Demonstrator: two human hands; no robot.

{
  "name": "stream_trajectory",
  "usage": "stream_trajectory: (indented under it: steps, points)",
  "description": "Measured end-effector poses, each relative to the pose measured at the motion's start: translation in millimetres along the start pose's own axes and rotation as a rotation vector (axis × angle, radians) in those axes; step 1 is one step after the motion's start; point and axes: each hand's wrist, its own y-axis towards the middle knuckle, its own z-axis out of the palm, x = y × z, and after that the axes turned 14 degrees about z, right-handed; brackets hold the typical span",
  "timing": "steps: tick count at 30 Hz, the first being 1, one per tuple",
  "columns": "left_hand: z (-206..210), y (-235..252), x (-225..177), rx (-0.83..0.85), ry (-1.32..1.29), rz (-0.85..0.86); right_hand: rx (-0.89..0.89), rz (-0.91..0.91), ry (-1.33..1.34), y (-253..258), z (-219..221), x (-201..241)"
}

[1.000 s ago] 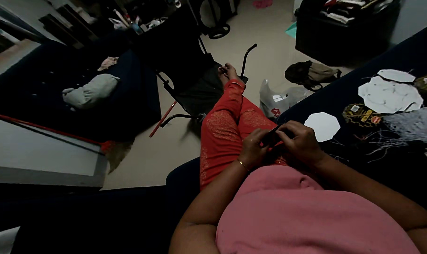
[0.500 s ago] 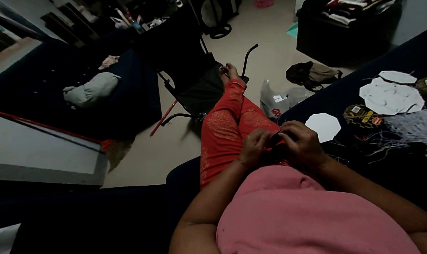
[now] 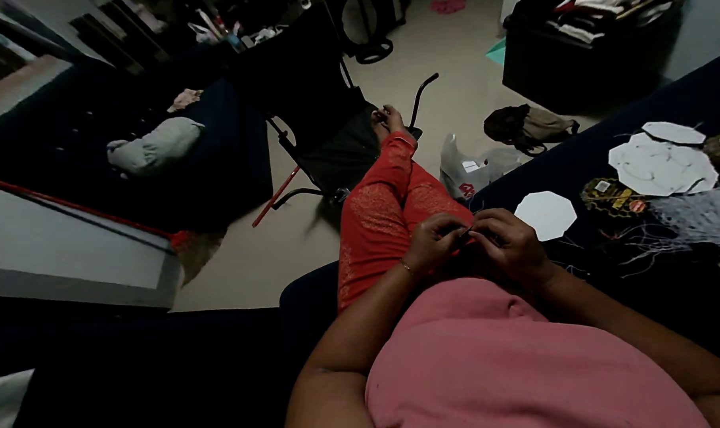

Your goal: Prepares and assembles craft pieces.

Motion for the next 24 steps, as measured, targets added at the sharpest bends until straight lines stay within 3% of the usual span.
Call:
stream_trajectory:
  steps: [4,9,16,21,24]
  points:
    - [-1,-1,8,-0.039,0.031,-0.130,0.019,0.015,0.140,10,-11,4]
    - [-6,0,19,-0.127,-0.280,-0.331,-0.005,0.027,0.352,25,-25,15]
    - [-14,2,13,-0.042,-0.523,-0.484,0.041,0.121,0.556,23,-24,8]
    - [-29,-2,19,0.121,-0.147,-0.414,0.141,0.273,0.679,11,-13,-18]
    - [-32,-1,21,0.234,0.071,-0.504,0.203,0.395,0.693,1,1,-40]
